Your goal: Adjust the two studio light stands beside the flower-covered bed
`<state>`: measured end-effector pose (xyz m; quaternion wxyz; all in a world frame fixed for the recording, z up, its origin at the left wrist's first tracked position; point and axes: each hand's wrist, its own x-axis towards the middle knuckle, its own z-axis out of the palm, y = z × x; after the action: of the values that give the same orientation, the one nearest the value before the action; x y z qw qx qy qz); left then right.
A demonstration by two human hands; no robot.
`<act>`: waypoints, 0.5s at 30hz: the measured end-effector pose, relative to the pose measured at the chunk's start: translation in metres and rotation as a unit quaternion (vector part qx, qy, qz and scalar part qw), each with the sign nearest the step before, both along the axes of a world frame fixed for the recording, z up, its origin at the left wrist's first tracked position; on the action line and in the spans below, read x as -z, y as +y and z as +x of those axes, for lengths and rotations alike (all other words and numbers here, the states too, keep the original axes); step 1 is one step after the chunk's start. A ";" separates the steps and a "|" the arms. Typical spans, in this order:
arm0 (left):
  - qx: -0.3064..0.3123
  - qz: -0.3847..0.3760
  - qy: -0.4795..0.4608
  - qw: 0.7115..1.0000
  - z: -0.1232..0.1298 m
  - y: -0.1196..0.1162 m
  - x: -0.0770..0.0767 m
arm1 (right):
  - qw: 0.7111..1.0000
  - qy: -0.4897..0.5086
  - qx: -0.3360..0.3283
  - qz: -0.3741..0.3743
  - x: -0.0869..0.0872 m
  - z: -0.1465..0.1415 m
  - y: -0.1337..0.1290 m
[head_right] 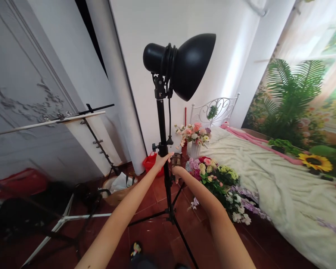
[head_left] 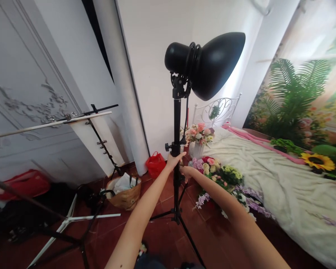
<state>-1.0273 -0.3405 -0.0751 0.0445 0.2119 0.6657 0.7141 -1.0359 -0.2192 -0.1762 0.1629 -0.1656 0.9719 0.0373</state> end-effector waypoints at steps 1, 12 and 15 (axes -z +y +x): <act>-0.012 0.009 -0.011 1.000 -0.002 0.003 0.001 | 1.000 -0.007 -0.005 0.004 0.001 0.001 0.001; -0.058 0.013 -0.017 0.998 -0.017 0.019 0.020 | 0.987 0.163 -0.004 -0.016 0.036 0.051 0.005; -0.061 0.010 -0.021 0.998 -0.016 0.020 0.018 | 0.989 0.139 0.043 0.000 0.034 0.043 0.003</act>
<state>-1.0435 -0.3206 -0.0936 0.0129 0.1558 0.6694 0.7263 -0.9929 -0.2159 -0.2098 0.0279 -0.1167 0.9914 0.0527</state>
